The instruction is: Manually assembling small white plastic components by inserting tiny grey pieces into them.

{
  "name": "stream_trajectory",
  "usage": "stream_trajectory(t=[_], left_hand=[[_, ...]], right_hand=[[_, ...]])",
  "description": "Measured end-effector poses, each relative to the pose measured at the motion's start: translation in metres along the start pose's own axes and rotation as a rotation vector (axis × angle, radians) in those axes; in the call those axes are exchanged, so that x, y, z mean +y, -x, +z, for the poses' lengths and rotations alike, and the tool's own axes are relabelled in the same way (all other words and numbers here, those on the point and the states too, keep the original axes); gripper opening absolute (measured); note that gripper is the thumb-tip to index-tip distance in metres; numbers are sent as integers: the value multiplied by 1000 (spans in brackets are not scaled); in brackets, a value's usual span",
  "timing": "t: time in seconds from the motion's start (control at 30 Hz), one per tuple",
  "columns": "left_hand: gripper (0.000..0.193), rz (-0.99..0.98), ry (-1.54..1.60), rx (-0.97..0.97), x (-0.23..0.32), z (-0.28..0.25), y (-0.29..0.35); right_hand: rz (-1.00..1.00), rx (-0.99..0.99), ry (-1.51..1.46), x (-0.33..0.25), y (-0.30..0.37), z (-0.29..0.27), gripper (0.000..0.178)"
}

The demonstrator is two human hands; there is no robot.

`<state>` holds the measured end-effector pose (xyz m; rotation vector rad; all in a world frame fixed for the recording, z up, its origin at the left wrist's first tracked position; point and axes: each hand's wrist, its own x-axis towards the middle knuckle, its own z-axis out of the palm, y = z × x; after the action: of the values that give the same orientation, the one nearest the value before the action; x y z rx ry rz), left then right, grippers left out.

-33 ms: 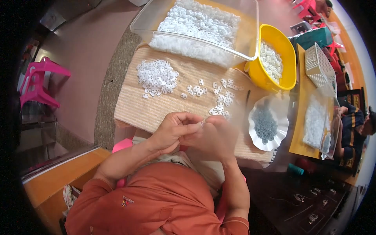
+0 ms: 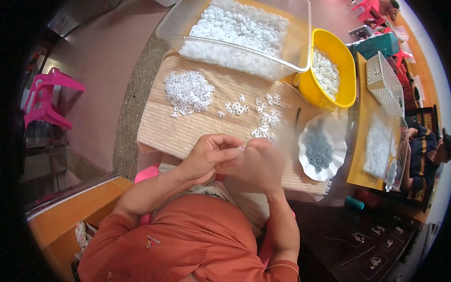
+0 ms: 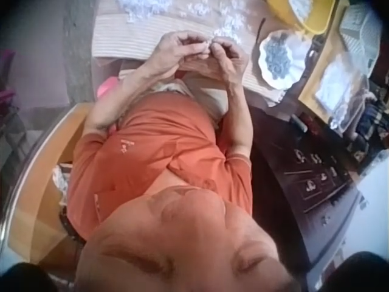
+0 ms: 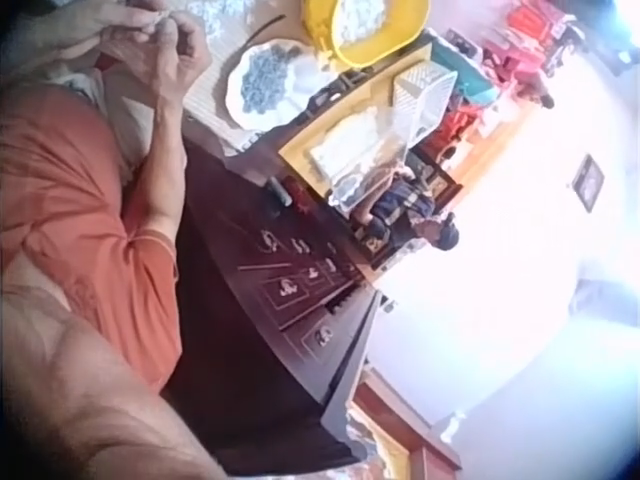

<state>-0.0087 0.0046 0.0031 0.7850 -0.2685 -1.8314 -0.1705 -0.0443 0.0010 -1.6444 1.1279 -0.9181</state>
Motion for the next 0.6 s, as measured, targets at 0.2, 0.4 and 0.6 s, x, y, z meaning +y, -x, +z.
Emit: stream_trajectory(t=[0.2, 0.4, 0.6], left_hand=[[24, 11, -21, -3, -1, -1, 1], [18, 20, 12, 28, -2, 0, 0], [19, 34, 15, 43, -3, -1, 0]], right_hand=[[-162, -75, 251, 10, 5, -4, 15], [-204, -69, 269, 7, 3, -3, 14], [-129, -153, -108, 15, 6, -9, 9]])
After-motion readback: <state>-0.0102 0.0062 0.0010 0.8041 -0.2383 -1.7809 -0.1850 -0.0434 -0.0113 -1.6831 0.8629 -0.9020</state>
